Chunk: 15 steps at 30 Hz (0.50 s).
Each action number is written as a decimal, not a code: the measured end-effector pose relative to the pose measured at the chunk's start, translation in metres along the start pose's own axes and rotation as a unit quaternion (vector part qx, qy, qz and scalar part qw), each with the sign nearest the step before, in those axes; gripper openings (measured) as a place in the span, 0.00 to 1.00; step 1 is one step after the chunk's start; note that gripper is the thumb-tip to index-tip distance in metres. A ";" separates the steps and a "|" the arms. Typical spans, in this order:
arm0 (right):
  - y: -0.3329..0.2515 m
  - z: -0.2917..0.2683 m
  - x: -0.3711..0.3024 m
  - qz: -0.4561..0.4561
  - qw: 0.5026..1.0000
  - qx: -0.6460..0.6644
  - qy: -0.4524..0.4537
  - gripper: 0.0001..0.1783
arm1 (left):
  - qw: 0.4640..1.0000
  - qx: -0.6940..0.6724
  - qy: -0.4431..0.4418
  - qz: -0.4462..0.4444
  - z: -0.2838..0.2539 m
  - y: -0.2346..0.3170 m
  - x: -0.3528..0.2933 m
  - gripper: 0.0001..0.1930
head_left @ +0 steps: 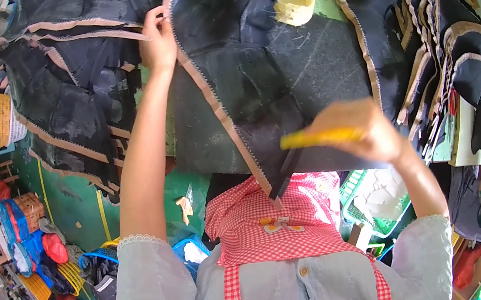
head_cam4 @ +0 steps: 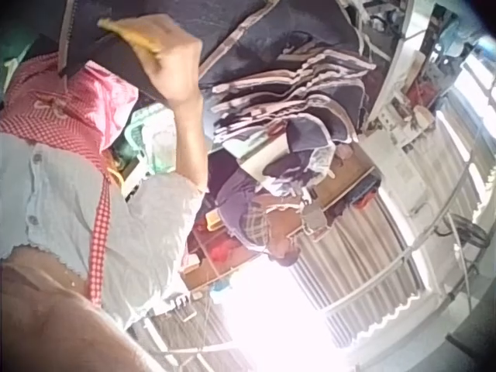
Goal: Applying adhesive to the edges of leather shoe upper components using a brush and a spreader tool.
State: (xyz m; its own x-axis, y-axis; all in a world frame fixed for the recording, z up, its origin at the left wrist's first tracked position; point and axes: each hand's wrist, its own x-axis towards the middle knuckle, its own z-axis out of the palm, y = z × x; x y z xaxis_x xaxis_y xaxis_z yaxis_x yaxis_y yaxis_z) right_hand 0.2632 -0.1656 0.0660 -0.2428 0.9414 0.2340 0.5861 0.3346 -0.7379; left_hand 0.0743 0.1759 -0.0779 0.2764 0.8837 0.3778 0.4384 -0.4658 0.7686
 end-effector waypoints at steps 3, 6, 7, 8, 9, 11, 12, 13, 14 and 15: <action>-0.005 -0.020 -0.007 0.149 0.985 0.044 0.079 0.09 | 1.000 0.010 0.001 0.005 -0.003 -0.003 0.000 0.12; 0.001 -0.014 -0.012 0.106 0.993 -0.033 0.032 0.07 | 1.000 0.003 -0.012 0.007 0.000 -0.002 0.002 0.13; 0.007 -0.007 -0.017 0.096 0.992 -0.075 0.018 0.07 | 1.000 0.003 -0.013 0.008 -0.001 -0.003 0.001 0.13; 0.010 -0.009 -0.019 0.120 0.987 -0.096 0.051 0.08 | 1.000 -0.008 -0.008 0.013 0.000 -0.003 0.002 0.13; 0.007 -0.011 -0.021 0.121 0.987 -0.096 0.051 0.08 | 1.000 -0.009 -0.008 0.013 0.002 -0.004 0.002 0.13; 0.000 -0.012 -0.018 0.167 0.980 -0.072 0.085 0.08 | 1.000 0.013 -0.002 0.010 0.000 -0.008 0.001 0.13; 0.001 -0.008 -0.013 0.121 0.988 -0.077 0.063 0.08 | 1.000 0.014 -0.002 0.010 -0.002 -0.010 0.000 0.13; 0.006 -0.006 -0.014 0.130 0.983 -0.106 0.077 0.08 | 1.000 0.001 -0.003 0.015 -0.001 -0.010 0.000 0.13; 0.012 -0.004 -0.015 0.138 0.977 -0.136 0.091 0.07 | 1.000 -0.011 -0.003 0.019 -0.002 -0.010 0.001 0.13; 0.013 -0.008 -0.015 0.175 0.965 -0.146 0.131 0.07 | 1.000 -0.008 -0.003 0.022 0.000 -0.011 0.002 0.13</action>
State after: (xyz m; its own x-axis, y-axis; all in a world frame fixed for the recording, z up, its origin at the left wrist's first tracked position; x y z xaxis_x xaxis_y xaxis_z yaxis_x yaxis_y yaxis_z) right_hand 0.2809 -0.1751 0.0582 0.1906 0.9644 0.1835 0.7984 -0.0435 -0.6005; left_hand 0.0695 0.1824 -0.0856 0.2998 0.8624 0.4080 0.4119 -0.5028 0.7600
